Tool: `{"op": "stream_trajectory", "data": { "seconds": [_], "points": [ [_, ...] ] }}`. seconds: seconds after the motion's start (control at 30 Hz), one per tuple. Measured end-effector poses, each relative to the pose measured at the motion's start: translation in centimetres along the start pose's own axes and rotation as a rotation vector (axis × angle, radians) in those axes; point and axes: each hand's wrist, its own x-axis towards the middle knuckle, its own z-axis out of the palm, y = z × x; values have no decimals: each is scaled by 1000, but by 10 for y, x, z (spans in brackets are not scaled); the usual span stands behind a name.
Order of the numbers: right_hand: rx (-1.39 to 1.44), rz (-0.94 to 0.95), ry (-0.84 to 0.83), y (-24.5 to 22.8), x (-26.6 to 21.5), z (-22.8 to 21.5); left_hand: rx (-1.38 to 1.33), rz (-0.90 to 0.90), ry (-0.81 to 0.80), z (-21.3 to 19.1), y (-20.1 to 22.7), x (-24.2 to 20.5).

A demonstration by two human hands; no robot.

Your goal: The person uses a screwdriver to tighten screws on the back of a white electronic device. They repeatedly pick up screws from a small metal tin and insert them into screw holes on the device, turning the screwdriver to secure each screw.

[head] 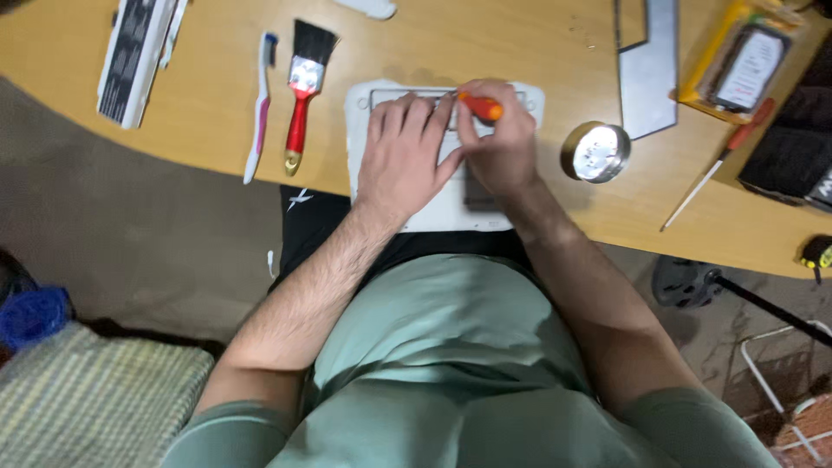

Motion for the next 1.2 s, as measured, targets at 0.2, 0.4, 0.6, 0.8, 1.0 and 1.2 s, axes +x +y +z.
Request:
{"op": "stream_trajectory", "data": {
  "seconds": [0.2,0.4,0.6,0.8,1.0,1.2],
  "points": [
    [-34,32,-238,-33,30,-30,-63,-30,23,3,5,-1],
    [-467,-29,-571,-50,50,-34,-121,-16,78,1,8,-1],
    [-743,-241,-623,-61,53,-33,-134,-16,97,2,8,-1],
    [-1077,-423,-399,-31,46,-17,-124,-30,59,1,4,-4],
    [-673,109,-796,-92,78,-50,-98,-20,57,3,-1,-6],
    [-885,-235,-683,-42,61,-58,1,-60,61,26,-2,-9]
  ]
}}
